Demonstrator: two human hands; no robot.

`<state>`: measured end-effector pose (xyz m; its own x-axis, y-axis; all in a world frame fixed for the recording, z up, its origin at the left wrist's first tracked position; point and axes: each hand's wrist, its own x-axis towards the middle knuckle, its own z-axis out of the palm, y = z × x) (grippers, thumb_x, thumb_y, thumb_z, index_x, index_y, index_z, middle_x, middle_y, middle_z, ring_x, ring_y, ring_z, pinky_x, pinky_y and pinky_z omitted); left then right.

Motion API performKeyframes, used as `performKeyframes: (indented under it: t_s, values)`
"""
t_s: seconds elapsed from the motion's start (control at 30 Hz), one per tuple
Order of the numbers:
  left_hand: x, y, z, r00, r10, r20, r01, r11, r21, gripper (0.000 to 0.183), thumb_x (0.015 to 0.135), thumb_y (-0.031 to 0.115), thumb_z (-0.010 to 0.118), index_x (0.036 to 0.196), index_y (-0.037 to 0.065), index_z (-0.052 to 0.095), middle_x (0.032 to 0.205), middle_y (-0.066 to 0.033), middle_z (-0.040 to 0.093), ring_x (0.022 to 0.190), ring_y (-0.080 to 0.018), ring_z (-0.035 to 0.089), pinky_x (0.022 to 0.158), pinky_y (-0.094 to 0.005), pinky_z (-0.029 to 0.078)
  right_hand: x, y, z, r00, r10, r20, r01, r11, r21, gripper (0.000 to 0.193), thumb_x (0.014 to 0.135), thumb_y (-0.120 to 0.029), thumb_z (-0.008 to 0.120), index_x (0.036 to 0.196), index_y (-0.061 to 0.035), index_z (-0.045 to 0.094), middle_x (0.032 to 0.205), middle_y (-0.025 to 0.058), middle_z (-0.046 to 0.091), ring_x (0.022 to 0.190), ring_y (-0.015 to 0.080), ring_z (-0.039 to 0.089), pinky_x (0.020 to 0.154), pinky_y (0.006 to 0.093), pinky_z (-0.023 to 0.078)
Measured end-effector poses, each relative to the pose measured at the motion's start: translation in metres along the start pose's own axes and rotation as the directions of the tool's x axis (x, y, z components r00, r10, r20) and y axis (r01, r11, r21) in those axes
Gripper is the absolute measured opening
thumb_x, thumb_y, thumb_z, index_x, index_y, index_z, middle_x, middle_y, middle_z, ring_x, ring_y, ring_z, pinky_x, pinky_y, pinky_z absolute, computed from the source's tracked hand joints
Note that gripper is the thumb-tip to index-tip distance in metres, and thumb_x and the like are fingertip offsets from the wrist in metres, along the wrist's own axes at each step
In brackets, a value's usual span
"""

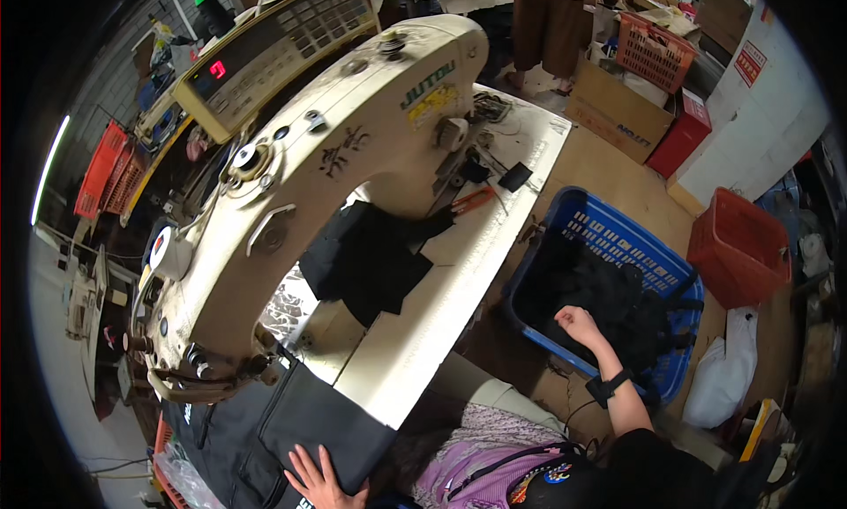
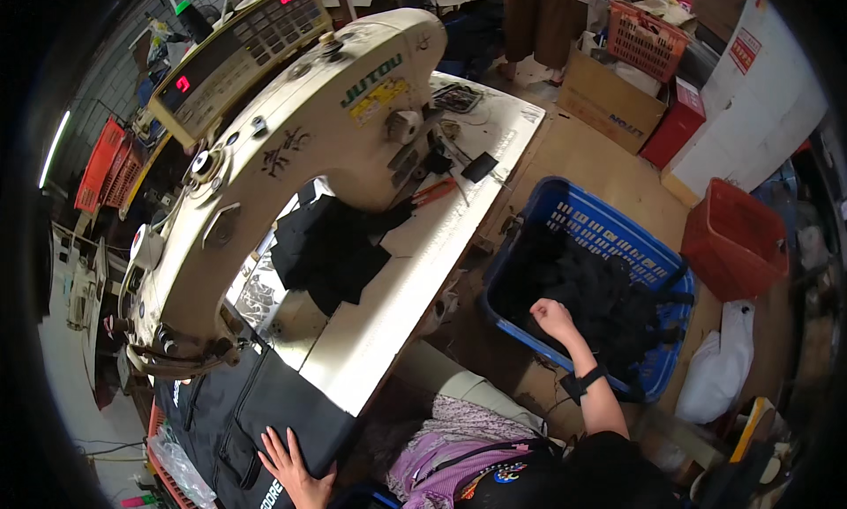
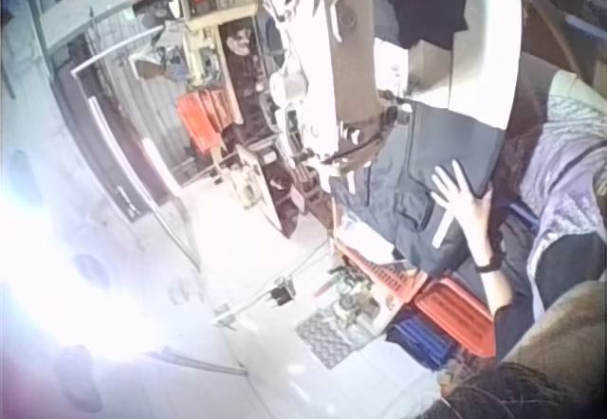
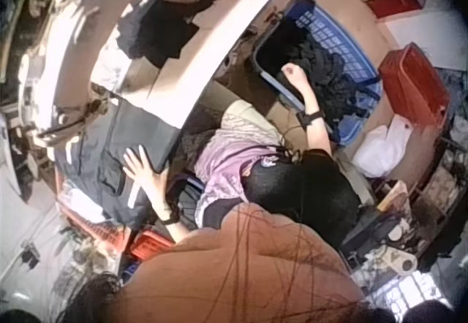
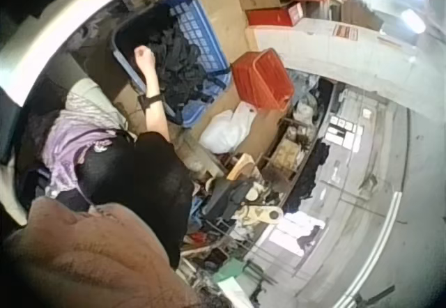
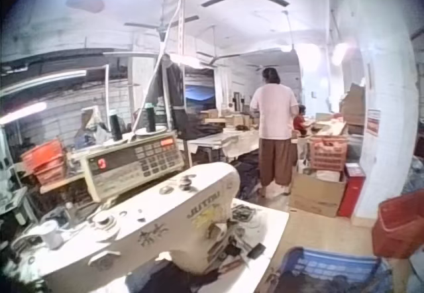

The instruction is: Sewing straps and finishing a black garment bag using an industrial sewing machine.

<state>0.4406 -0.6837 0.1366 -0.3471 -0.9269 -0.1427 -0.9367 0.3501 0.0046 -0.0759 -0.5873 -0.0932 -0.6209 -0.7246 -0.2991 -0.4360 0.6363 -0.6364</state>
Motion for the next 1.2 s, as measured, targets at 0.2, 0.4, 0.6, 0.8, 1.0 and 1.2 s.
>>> performKeyframes:
  t_s: [0.2, 0.4, 0.6, 0.8, 1.0, 1.2]
  values:
    - [-0.006, 0.021, -0.017, 0.997, -0.029, -0.076, 0.017, 0.989, -0.148, 0.097, 0.069, 0.045, 0.08, 0.146, 0.007, 0.035, 0.154, -0.0256, 0.02, 0.144, -0.0426, 0.014, 0.114, -0.0604, 0.009, 0.059, 0.061, 0.047, 0.974, 0.054, 0.221, -0.145, 0.895, 0.423, 0.024, 0.079, -0.019, 0.072, 0.094, -0.0002, 0.069, 0.086, 0.0125, 0.069, 0.086, 0.0205, 0.066, 0.078, 0.0323, 0.051]
    - [0.008, 0.047, -0.024, 0.972, -0.035, -0.232, -0.006, 0.984, -0.175, 0.062, 0.086, 0.025, 0.07, 0.14, 0.006, 0.045, 0.152, -0.0267, 0.024, 0.141, -0.0439, 0.022, 0.115, -0.0573, 0.014, 0.112, 0.052, 0.112, 0.908, 0.291, 0.301, -0.253, 0.954, -0.161, 0.075, 0.077, -0.034, 0.07, 0.141, -0.0066, 0.042, 0.138, 0.0206, 0.049, 0.129, 0.0342, 0.046, 0.108, 0.0404, 0.037]
    - [0.031, 0.079, -0.025, 0.964, 0.096, -0.249, -0.16, 0.955, -0.251, 0.05, 0.088, 0.017, 0.066, 0.134, 0.008, 0.051, 0.15, -0.0278, 0.028, 0.139, -0.043, 0.027, 0.113, -0.0573, 0.018, 0.127, 0.132, 0.143, 0.928, 0.283, 0.241, -0.323, 0.935, 0.145, 0.058, 0.076, -0.021, 0.07, 0.127, 0.0007, 0.053, 0.125, 0.0246, 0.058, 0.119, 0.0371, 0.054, 0.099, 0.0387, 0.044]
    - [0.053, 0.095, -0.004, 0.882, 0.275, -0.382, -0.411, 0.846, -0.339, 0.041, 0.086, 0.004, 0.064, 0.127, 0.009, 0.058, 0.137, -0.0206, 0.049, 0.133, -0.039, 0.04, 0.11, -0.0576, 0.025, 0.059, 0.048, 0.036, 0.961, 0.097, 0.26, -0.171, 0.945, 0.278, 0.02, 0.081, -0.014, 0.073, 0.075, -0.0008, 0.06, 0.066, -0.0018, 0.055, 0.064, 0.008, 0.048, 0.059, 0.0295, 0.041]
    - [0.073, 0.159, -0.025, 0.851, 0.365, -0.378, -0.522, 0.676, -0.521, 0.032, 0.089, 0.002, 0.063, 0.12, 0.007, 0.063, 0.128, -0.0218, 0.055, 0.122, -0.0391, 0.05, 0.102, -0.0439, 0.04, -0.014, 0.032, -0.049, 0.991, -0.061, 0.123, -0.052, 0.66, 0.749, 0.022, 0.079, -0.007, 0.076, 0.094, -0.0054, 0.06, 0.08, -0.0006, 0.058, 0.073, 0.0087, 0.054, 0.066, 0.0251, 0.044]
    - [0.075, 0.193, -0.024, 0.7, 0.543, -0.463, -0.707, 0.436, -0.557, 0.034, 0.084, -0.003, 0.064, 0.117, 0.005, 0.064, 0.133, -0.0194, 0.052, 0.12, -0.0382, 0.051, 0.101, -0.0406, 0.042, -0.091, -0.068, -0.117, 0.905, -0.411, 0.106, 0.2, 0.634, 0.747, 0.028, 0.08, -0.005, 0.072, 0.104, -0.0056, 0.059, 0.102, 0.0015, 0.059, 0.095, 0.0118, 0.055, 0.084, 0.0262, 0.043]
